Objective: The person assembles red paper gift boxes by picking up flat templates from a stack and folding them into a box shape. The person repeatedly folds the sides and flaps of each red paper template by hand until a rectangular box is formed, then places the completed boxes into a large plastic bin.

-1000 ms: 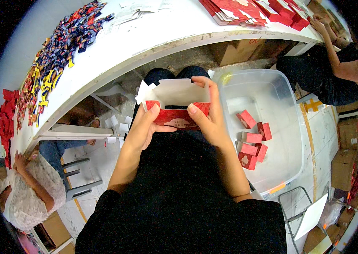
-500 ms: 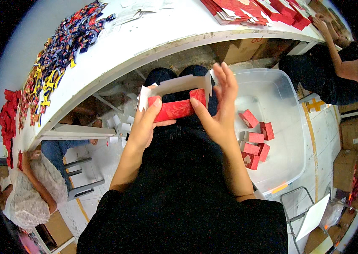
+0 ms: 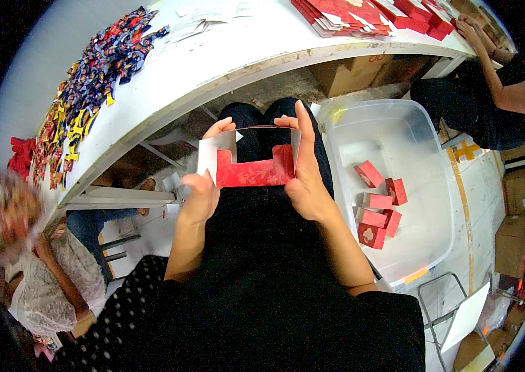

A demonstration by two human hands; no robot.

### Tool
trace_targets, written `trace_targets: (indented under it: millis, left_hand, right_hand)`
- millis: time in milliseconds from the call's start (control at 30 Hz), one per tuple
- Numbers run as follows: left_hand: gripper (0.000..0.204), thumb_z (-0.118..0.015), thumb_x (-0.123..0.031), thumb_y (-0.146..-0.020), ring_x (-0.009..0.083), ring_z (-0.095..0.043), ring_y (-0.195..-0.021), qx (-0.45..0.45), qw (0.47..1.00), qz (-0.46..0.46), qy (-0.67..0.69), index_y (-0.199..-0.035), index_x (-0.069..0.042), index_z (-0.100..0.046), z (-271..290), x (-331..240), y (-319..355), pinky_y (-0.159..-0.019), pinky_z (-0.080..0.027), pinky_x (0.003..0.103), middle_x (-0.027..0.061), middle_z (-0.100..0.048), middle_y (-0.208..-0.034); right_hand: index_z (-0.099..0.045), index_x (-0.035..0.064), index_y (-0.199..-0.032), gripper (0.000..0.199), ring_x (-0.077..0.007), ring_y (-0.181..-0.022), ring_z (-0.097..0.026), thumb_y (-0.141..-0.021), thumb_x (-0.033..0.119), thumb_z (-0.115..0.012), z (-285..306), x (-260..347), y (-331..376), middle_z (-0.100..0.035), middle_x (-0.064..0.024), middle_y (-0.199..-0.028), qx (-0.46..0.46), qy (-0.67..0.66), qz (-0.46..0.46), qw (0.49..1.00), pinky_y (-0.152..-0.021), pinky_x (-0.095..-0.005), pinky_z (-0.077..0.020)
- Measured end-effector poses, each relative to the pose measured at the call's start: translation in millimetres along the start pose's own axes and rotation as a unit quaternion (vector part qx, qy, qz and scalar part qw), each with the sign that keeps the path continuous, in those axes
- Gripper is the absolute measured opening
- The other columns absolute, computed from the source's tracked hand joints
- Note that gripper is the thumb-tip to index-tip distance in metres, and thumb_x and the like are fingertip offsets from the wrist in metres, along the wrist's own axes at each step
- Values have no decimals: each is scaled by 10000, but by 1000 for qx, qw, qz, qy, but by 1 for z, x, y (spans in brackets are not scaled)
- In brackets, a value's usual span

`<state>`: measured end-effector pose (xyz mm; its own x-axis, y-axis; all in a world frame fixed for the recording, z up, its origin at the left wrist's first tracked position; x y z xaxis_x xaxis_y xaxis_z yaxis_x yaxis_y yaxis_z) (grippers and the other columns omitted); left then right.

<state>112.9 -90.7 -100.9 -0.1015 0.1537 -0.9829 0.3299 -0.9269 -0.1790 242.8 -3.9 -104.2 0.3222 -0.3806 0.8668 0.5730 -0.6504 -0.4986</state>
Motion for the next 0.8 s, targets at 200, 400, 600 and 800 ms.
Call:
trace_targets:
  millis: [200, 400, 600, 800]
  left_hand:
    - [1159, -233, -872, -573, 157, -292, -1252, 42, 988, 11, 150, -1362, -23, -224, -7, 1, 5, -1045, -230, 337, 64, -299, -1357]
    - [629, -390, -463, -876, 185, -273, -1241, 30, 994, 1, 109, -1327, -50, -241, -11, 4, -2, -1030, -217, 329, 98, -261, -1337]
    - [298, -417, -2, -860, 199, -343, -1181, -62, 995, -3, 78, -1150, -47, -370, -16, 4, -7, -1020, -224, 301, 143, -349, -1245]
    - [263, -415, 25, -837, 172, -377, -1166, -63, 984, 6, 168, -1086, -55, -442, -16, -2, -8, -1003, -262, 294, 115, -388, -1228]
  right_hand:
    - [-194, 60, -1389, 766, -226, -1192, -353, -830, 542, -396, 6, 4, -4, -349, -148, -1297, -13, -37, -85, 996, -974, -355, -289]
    - [-291, 38, -1334, 573, -221, -1222, -350, -806, 195, -450, 5, 5, -3, -395, -158, -1291, -44, -61, -96, 993, -1040, -347, -217]
    - [-466, 32, -1186, 434, -257, -1246, -339, -752, 30, -450, 6, 8, -1, -426, -140, -1261, -54, 77, 12, 996, -1040, -359, -227]
    - [-639, 62, -881, 259, -324, -1191, -365, -696, -32, -485, 7, 5, 4, -495, -132, -1147, -88, 52, 105, 989, -1026, -449, -239]
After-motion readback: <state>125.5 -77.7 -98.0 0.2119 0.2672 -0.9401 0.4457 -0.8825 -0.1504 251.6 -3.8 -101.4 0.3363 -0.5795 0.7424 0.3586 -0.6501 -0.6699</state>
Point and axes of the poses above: each hand's wrist, its own y-axis away from the middle knuckle, its own z-axis out of the back of the hand, x = y × z, the point moved 5 cm from there along -y, towards the middle knuckle
